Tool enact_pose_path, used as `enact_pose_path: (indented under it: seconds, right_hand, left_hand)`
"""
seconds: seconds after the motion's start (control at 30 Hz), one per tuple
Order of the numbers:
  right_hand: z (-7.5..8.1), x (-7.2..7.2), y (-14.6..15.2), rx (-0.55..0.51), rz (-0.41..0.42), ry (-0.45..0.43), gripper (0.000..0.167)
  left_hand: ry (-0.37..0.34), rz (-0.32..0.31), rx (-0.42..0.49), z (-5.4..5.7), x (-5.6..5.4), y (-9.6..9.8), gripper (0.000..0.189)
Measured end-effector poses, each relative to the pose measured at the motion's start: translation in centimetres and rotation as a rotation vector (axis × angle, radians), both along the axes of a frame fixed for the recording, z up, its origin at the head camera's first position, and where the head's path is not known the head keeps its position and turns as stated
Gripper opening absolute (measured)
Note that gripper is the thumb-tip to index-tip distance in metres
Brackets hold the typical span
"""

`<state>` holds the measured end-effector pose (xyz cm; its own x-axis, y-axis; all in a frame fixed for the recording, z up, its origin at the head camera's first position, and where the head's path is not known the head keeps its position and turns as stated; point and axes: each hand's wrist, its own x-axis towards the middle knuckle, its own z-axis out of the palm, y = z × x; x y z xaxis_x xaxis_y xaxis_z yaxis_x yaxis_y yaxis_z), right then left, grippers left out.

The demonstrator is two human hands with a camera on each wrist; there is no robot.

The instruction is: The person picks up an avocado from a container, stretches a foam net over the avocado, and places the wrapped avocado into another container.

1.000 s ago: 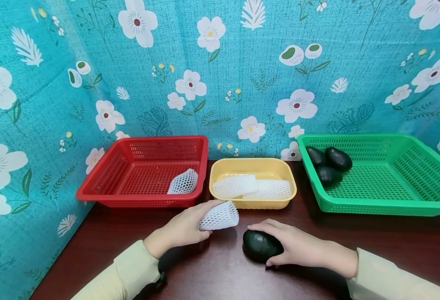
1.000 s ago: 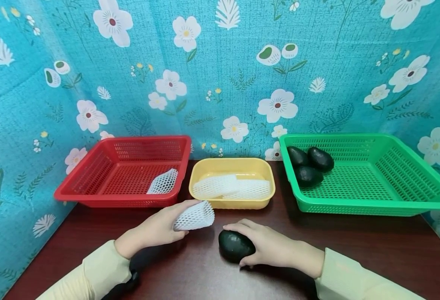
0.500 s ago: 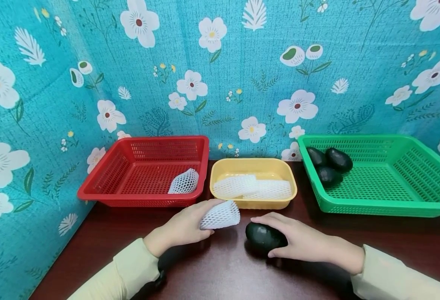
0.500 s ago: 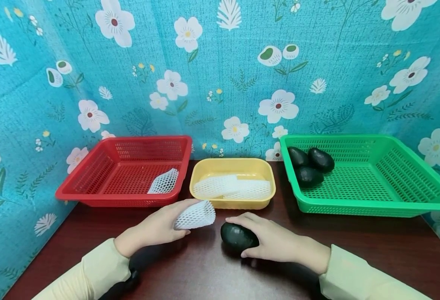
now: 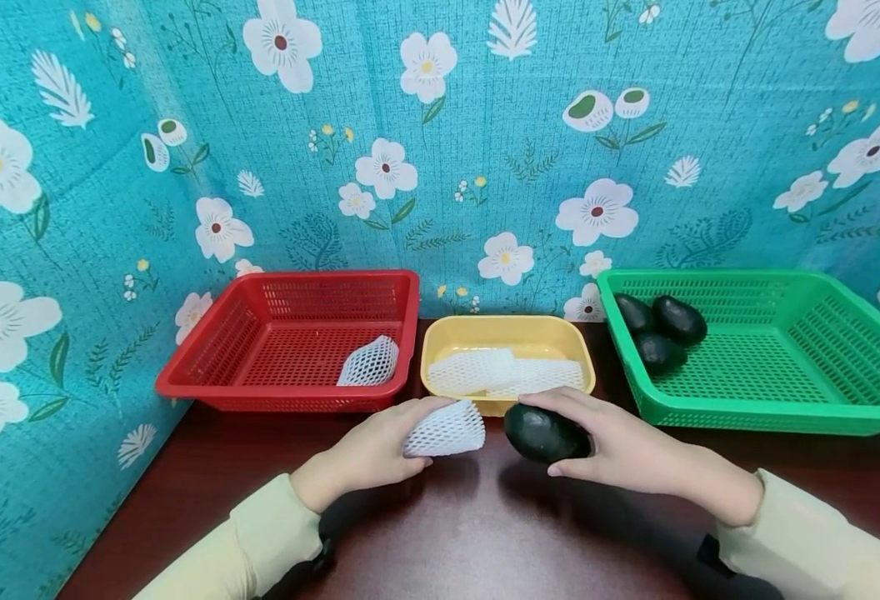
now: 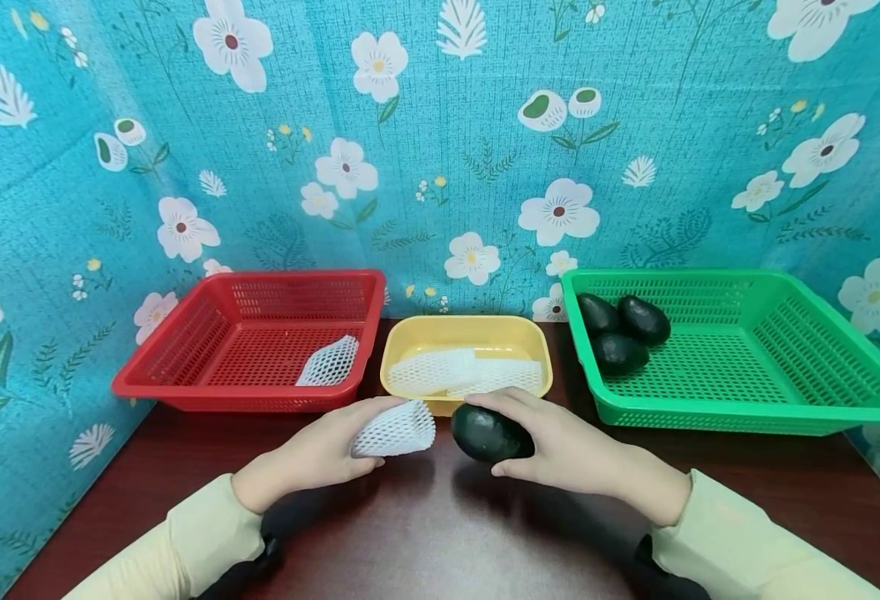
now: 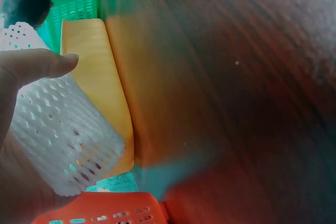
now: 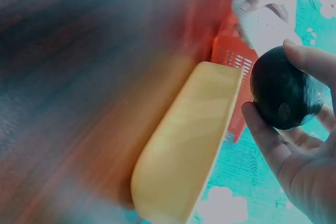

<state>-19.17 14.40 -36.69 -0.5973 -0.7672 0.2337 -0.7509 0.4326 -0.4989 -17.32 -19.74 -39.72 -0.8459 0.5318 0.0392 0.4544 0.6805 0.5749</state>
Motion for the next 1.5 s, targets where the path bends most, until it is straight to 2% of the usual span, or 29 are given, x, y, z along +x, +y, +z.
enact_pose_path:
  seconds: [0.3, 0.73, 1.0, 1.17, 1.27, 1.43, 1.5]
  right_hand:
    - [0.9, -0.2, -0.4, -0.062, 0.02, -0.007, 0.083]
    - [0.8, -0.4, -0.7, -0.058, 0.012, -0.011, 0.083]
    - [0.6, -0.3, -0.7, -0.027, 0.0, -0.005, 0.081]
    - [0.5, -0.2, -0.8, -0.02, 0.007, -0.018, 0.081]
    - [0.2, -0.1, -0.9, -0.042, 0.016, -0.074, 0.082]
    - [-0.5, 0.1, -1.0, -0.145, 0.019, -0.213, 0.083]
    - [-0.8, 0.1, -1.1, -0.177, 0.021, -0.229, 0.083]
  left_hand:
    - [0.04, -0.032, -0.047, 0.6, -0.3, 1.0, 0.085]
    - [0.173, -0.056, -0.075, 0.6, -0.6, 2.5, 0.084]
    - [0.252, -0.064, -0.052, 0.6, -0.6, 2.9, 0.078]
    - [0.27, -0.07, 0.012, 0.7, -0.5, 3.3, 0.074]
    - [0.3, -0.08, 0.06, 0.8, -0.4, 3.6, 0.072]
    - [0.373, -0.1, 0.109, 0.6, -0.4, 4.0, 0.067]
    - [0.381, -0.105, 0.127, 0.5, -0.4, 4.2, 0.065]
